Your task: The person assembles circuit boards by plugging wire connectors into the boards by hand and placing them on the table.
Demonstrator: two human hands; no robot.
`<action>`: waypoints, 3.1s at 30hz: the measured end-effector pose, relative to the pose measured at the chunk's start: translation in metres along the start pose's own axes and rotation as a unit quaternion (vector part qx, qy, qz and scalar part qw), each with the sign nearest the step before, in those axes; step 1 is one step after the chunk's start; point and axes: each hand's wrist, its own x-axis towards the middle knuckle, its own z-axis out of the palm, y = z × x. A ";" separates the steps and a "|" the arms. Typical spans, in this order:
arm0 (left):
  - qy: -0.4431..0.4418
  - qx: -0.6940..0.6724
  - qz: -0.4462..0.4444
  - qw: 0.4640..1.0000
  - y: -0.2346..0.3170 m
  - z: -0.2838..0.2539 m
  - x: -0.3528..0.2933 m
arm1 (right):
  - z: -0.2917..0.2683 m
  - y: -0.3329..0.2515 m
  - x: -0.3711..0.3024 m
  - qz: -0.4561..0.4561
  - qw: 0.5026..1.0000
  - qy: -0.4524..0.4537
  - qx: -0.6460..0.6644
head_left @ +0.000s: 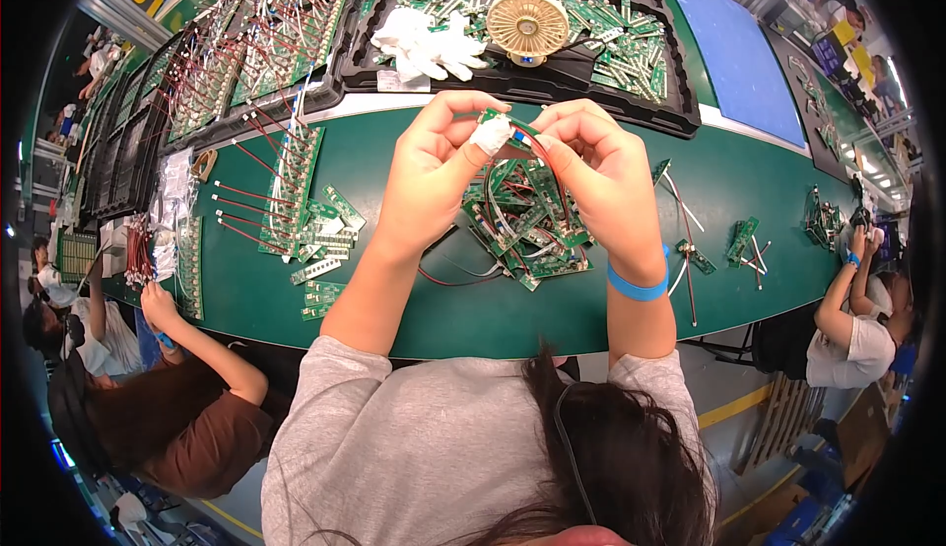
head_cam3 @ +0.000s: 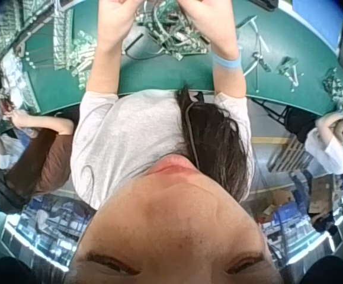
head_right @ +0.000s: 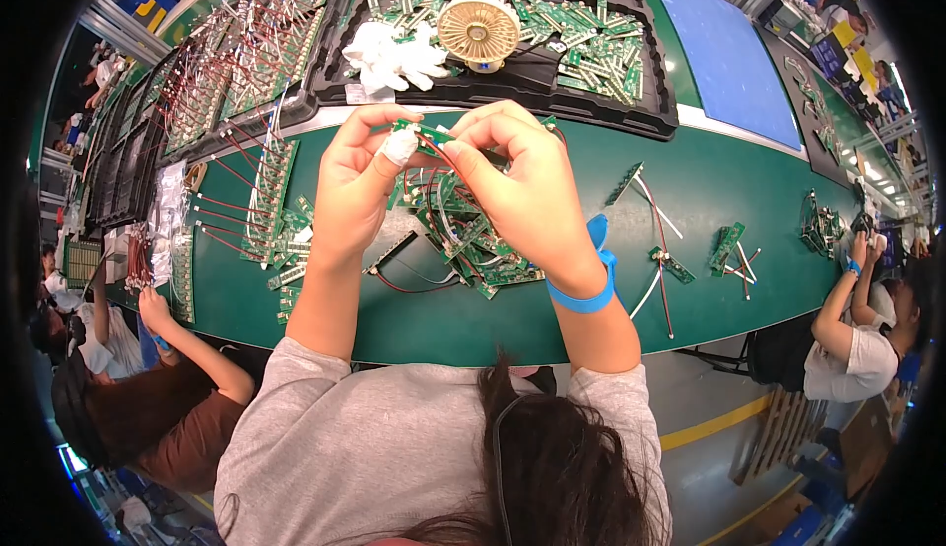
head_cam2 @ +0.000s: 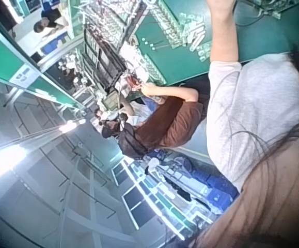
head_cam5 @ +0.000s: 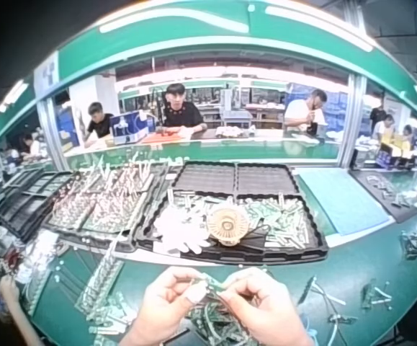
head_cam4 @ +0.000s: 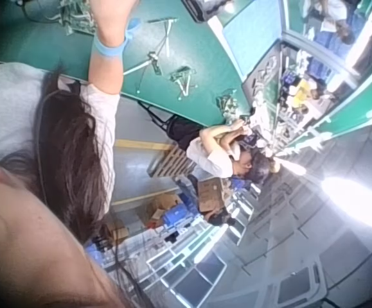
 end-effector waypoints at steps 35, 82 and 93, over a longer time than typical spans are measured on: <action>0.080 0.524 -0.044 0.847 -0.033 -0.016 0.015 | -0.089 -0.019 -0.052 -0.016 0.932 0.112 -0.344; 0.122 0.724 -0.269 0.624 -0.017 -0.167 -0.052 | -0.124 0.028 -0.111 -0.091 0.913 0.167 -0.361; 0.105 0.263 -0.168 0.944 0.005 -0.117 -0.025 | -0.054 -0.010 -0.038 -0.021 0.981 0.080 -0.174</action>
